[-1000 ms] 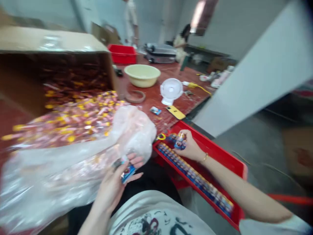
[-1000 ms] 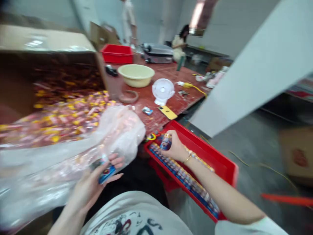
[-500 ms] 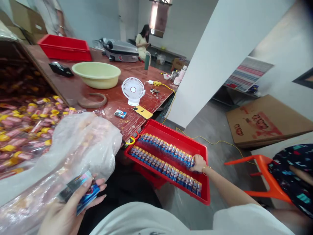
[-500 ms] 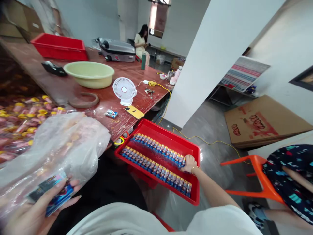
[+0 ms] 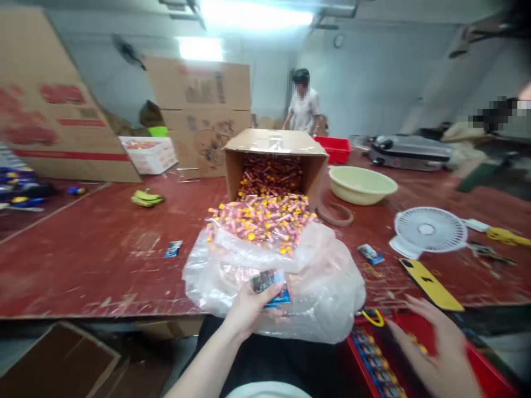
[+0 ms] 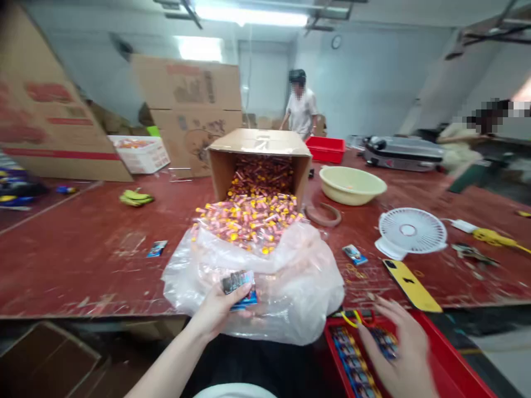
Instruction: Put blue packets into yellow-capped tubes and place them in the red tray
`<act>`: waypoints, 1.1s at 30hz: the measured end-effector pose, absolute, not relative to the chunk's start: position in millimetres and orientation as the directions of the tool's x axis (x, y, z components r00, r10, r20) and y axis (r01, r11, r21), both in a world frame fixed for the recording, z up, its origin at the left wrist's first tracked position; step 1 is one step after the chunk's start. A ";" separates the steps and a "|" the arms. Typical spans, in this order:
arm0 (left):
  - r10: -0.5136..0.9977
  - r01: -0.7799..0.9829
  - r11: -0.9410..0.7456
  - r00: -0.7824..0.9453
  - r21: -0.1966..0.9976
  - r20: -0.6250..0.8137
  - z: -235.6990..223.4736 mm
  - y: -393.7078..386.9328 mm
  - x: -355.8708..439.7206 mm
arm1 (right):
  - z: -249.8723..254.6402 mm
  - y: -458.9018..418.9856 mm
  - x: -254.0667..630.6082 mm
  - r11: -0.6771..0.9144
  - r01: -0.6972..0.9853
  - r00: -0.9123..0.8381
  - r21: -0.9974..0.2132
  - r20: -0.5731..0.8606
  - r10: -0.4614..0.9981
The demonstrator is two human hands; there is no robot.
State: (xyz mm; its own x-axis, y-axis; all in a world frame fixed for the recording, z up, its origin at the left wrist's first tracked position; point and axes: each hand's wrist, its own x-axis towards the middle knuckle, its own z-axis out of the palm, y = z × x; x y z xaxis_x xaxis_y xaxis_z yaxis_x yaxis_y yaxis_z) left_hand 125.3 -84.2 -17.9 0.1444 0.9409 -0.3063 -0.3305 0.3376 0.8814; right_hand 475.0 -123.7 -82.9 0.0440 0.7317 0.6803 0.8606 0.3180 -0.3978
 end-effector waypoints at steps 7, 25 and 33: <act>0.916 -0.353 0.391 0.237 0.850 -0.323 -27.3 -104.7 112.9 | -32.6 80.8 273.7 0.317 0.744 -0.202 -0.589 0.253 0.946; 0.919 -0.240 0.359 0.259 0.902 -0.297 -28.6 -105.2 121.9 | 15.1 -48.9 320.6 0.437 0.151 -0.230 -0.887 0.398 0.888; 0.912 -0.102 0.350 0.266 0.931 -0.313 -27.7 -107.8 125.0 | 39.7 -52.0 312.1 0.699 0.257 -0.587 -0.667 0.467 0.662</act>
